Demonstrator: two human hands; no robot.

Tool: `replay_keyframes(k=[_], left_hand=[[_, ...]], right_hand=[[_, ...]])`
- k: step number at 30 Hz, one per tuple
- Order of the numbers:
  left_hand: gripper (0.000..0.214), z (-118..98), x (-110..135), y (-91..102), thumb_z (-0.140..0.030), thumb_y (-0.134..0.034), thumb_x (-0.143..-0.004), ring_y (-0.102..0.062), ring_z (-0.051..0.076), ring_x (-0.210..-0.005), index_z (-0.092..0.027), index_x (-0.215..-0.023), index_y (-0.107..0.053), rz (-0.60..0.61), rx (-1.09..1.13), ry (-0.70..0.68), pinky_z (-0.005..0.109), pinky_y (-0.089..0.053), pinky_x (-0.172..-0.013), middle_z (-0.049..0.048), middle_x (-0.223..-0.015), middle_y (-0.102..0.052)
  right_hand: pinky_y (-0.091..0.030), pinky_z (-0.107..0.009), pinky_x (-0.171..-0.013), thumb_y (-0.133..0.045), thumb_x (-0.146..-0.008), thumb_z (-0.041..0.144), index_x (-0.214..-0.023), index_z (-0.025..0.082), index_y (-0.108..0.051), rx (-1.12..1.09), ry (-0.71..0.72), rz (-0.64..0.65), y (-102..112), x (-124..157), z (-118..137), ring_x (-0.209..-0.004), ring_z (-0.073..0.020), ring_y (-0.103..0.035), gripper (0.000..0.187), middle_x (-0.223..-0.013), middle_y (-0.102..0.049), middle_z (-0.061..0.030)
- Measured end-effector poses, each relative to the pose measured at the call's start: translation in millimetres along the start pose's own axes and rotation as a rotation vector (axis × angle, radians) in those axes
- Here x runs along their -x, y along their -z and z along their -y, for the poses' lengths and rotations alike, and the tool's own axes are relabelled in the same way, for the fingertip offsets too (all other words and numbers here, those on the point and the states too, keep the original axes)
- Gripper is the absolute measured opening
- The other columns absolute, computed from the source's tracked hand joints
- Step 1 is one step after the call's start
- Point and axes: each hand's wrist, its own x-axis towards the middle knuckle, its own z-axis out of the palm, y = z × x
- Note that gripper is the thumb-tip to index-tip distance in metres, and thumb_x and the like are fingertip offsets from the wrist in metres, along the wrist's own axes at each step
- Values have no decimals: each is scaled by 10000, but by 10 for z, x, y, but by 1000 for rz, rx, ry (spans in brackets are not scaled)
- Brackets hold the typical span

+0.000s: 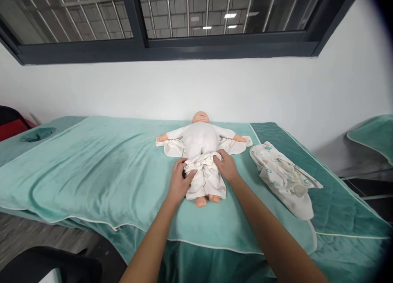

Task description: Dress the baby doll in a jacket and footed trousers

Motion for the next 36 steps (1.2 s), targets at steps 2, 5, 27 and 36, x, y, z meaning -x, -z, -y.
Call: replay_keyframes(k=[2, 5, 27, 36], left_hand=[[207, 11, -25, -3, -380, -621, -882, -494, 223, -1253, -209, -988, -574, -2, -8, 5, 394, -368, -1090, 103, -1320, -518], [200, 32, -64, -7, -384, -620, -880, -502, 235, -1238, -203, -954, -576, -2, -26, 9, 412, -377, -1076, 104, -1305, -536], [212, -60, 197, 112, -383, -586, -891, -489, 239, -1265, -180, -901, -647, 97, -14, -12, 384, -369, -1109, 105, -1295, -493], [367, -84, 252, 137, -384, -780, -711, -437, 292, -1319, -185, -978, -626, 106, 37, 40, 458, -330, -1144, 122, -1358, -461]], right_hand=[[-325, -281, -664, -510, -841, 374, -782, 225, -531, -1, -12, -7, 8, 38, 40, -711, -172, -479, 162, -730, -567, 22], [-323, -273, -646, -515, -857, 387, -733, 222, -499, -8, -36, -15, 23, 197, 115, -680, -156, -457, 207, -682, -533, 37], [-442, -303, -731, -675, -770, 523, -896, 227, -536, -121, -187, 179, 74, 629, 330, -819, -187, -584, 350, -839, -623, 30], [-415, -300, -728, -611, -841, 516, -869, 219, -564, -83, -118, 249, 221, 652, 453, -809, -180, -567, 302, -833, -626, 27]])
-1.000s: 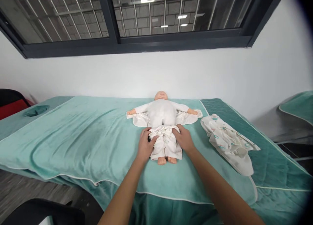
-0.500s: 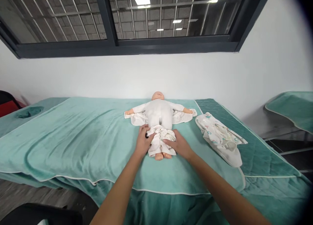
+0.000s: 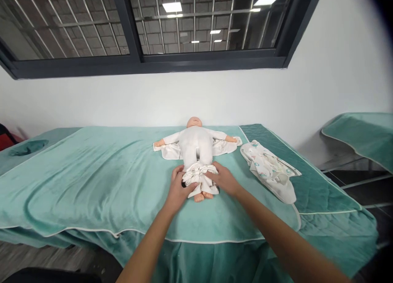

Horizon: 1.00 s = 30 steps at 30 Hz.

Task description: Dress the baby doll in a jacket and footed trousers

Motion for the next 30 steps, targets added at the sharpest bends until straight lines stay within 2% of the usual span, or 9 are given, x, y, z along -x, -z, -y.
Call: replay_keyframes(k=[4, 7, 9, 13, 17, 19, 23, 27, 30], left_hand=[[296, 10, -36, 27, -434, -698, -797, -435, 275, -1323, -179, -932, -631, 19, -47, -15, 436, -315, -1157, 117, -1355, -447], [291, 23, -65, 43, -451, -668, -822, -455, 270, -1302, -177, -916, -639, 25, -73, -32, 427, -333, -1146, 114, -1338, -460], [295, 28, -70, 58, -457, -656, -830, -460, 274, -1300, -178, -924, -647, 32, -82, -40, 429, -341, -1143, 113, -1336, -468], [408, 40, 16, 93, -491, -704, -777, -395, 307, -1370, -181, -1032, -636, 113, -96, -76, 447, -340, -1155, 126, -1433, -399], [816, 16, 193, 100, -483, -872, -541, -323, 362, -1412, -175, -1214, -529, 195, -163, -169, 503, -339, -1155, 158, -1538, -256], [720, -38, 252, 105, -435, -862, -570, -327, 359, -1407, -180, -1159, -533, 161, -239, -217, 511, -355, -1138, 153, -1543, -259], [286, -190, 255, 176, -354, -740, -729, -428, 321, -1316, -193, -893, -570, 88, -358, -331, 467, -415, -1062, 130, -1455, -403], [106, -294, 237, 284, -288, -668, -777, -576, 250, -1011, -212, -813, -604, 121, -409, -338, 388, -465, -879, 73, -1067, -615], [171, -380, 260, 357, -313, -606, -826, -563, 198, -788, -203, -704, -558, 170, -429, -234, 317, -428, -731, 17, -790, -584]], right_hand=[[-431, -311, -741, -633, -839, 538, -995, 217, -584, 31, 53, 186, 144, 223, 89, -865, -201, -589, 360, -933, -655, 0], [-444, -358, -846, -814, -656, 545, -1176, 215, -533, 126, 138, 262, 180, 380, 150, -1027, -259, -588, 677, -1131, -638, -54], [-424, -393, -916, -888, -548, 500, -1223, 210, -501, 227, 187, 241, 159, 439, 181, -1107, -294, -565, 830, -1190, -613, -78], [-419, -379, -905, -826, -664, 416, -1134, 203, -521, 330, 180, 143, 77, 450, 217, -1077, -279, -587, 599, -1116, -643, -73], [-404, -359, -912, -769, -741, 411, -1094, 215, -545, 374, 195, 118, 53, 404, 226, -1056, -259, -598, 462, -1089, -667, -54], [-391, -363, -933, -768, -747, 422, -1077, 208, -556, 429, 221, 131, 72, 378, 228, -1045, -259, -602, 446, -1068, -673, -57], [-373, -369, -943, -726, -789, 478, -1016, 196, -579, 543, 275, 161, 146, 340, 252, -1011, -274, -614, 391, -987, -689, -71], [-375, -329, -820, -680, -820, 411, -1050, 226, -590, 591, 252, 166, 191, 369, 326, -916, -262, -643, 309, -966, -718, -50], [-328, -293, -658, -625, -833, 345, -1055, 251, -593, 579, 179, 141, 175, 427, 417, -812, -236, -646, 244, -934, -723, -29]])
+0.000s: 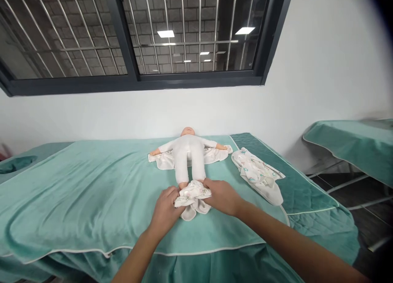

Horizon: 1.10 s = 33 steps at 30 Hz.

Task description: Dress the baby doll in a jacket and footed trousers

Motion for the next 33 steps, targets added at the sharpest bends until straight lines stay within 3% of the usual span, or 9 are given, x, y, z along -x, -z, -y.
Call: replay_keyframes(k=[3, 6, 9, 13, 19, 23, 26, 30, 33], left_hand=[[236, -99, 8, 169, -377, -618, -807, -541, 183, -722, -189, -693, -533, 149, 113, 197, 279, -388, -647, -6, -726, -576], [273, -216, 5, 415, -420, -668, -761, -576, 203, -806, -163, -844, -627, 349, 362, 319, 273, -414, -673, 8, -854, -667], [398, -314, 0, 649, -438, -700, -746, -594, 217, -898, -154, -1023, -667, 514, 610, 343, 281, -441, -761, 28, -1010, -701], [398, -392, -59, 879, -407, -755, -716, -593, 202, -912, -166, -1024, -681, 676, 753, 332, 275, -444, -804, 24, -1005, -699], [414, -567, -413, 1394, -437, -787, -660, -563, 178, -816, -187, -952, -634, 697, 690, 291, 254, -429, -705, 5, -883, -625], [357, -898, -818, 1878, -455, -802, -628, -485, 147, -681, -209, -842, -658, 779, 329, 101, 232, -353, -603, -21, -759, -558], [291, -1200, -1103, 2154, -464, -789, -625, -466, 147, -628, -219, -734, -675, 725, 112, 15, 234, -314, -557, -22, -693, -558], [199, -1524, -1302, 2307, -413, -684, -729, -443, 139, -621, -215, -735, -661, 583, -72, -97, 229, -287, -541, -17, -687, -549], [120, -1642, -1305, 2324, -315, -658, -716, -447, 137, -650, -209, -760, -624, 455, -7, -146, 221, -293, -548, -20, -717, -532]], right_hand=[[-289, -279, -596, -637, -802, 370, -934, 241, -606, -75, -63, 42, 66, 32, 123, -749, -216, -618, 187, -849, -707, -17], [-327, -269, -610, -699, -736, 395, -846, 230, -625, -212, -76, 146, 198, 46, 233, -765, -207, -605, 212, -856, -700, -11], [-383, -272, -646, -742, -699, 424, -861, 226, -665, -349, -55, 247, 361, 45, 297, -835, -224, -612, 268, -922, -705, -17], [-412, -273, -661, -766, -683, 484, -894, 223, -690, -413, 27, 401, 625, 4, 333, -843, -225, -607, 345, -901, -692, -12], [-373, -258, -604, -756, -690, 562, -904, 221, -710, -351, 183, 527, 1348, -199, 519, -745, -183, -566, 405, -820, -651, 3], [-352, -275, -600, -725, -701, 623, -823, 227, -718, -145, 204, 510, 1912, -403, 772, -702, -173, -530, 414, -780, -634, -5], [-339, -280, -580, -763, -661, 602, -746, 213, -714, -49, 185, 456, 2239, -532, 990, -651, -160, -514, 401, -731, -632, -8], [-294, -274, -546, -732, -695, 608, -664, 208, -660, 67, 211, 461, 2464, -608, 1248, -565, -118, -435, 408, -621, -567, 22], [-284, -266, -545, -731, -714, 569, -653, 205, -616, 42, 256, 418, 2520, -590, 1346, -557, -102, -416, 386, -604, -530, 43]])
